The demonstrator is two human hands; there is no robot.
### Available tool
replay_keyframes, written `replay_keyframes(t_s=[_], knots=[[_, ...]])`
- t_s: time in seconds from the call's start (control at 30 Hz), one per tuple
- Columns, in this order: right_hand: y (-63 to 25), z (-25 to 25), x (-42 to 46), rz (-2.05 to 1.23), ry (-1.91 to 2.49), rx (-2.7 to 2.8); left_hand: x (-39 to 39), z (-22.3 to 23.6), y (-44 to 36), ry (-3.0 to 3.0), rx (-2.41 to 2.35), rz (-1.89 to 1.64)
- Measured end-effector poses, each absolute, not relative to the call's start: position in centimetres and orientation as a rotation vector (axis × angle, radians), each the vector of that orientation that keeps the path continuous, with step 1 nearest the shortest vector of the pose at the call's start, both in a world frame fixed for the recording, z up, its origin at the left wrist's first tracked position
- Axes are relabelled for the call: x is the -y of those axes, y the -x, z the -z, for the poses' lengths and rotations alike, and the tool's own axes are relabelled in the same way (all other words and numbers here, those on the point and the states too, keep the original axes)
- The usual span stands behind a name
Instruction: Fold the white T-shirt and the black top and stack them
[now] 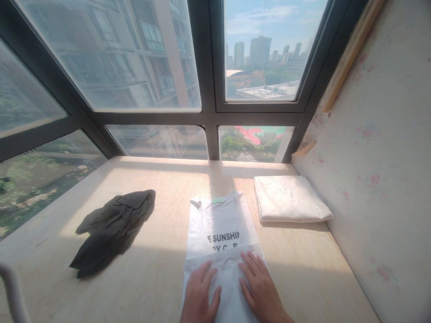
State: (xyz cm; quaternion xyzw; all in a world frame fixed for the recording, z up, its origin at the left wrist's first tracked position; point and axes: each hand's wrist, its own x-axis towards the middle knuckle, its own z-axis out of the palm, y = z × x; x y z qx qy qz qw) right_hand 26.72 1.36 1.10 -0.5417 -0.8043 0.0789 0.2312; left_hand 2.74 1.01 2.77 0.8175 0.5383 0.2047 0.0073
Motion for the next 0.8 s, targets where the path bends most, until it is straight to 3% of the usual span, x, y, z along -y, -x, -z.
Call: replay_keyframes(t_s=[0.2, 0.4, 0.8], knots=[[-27.4, -2.8, -10.5, -0.198, 1.583, 2.137, -12.1, -5.5, 0.1, -2.174, -1.867, -0.728], [-27.3, -4.7, -20.6, -0.214, 1.894, 2.192, -22.2, -5.3, 1.4, -2.153, -1.94, -0.631], [-29.4, -4.6, -29.8, -0.369, 1.949, 2.206, -27.0, -5.8, 1.4, -1.933, -2.072, -0.511]])
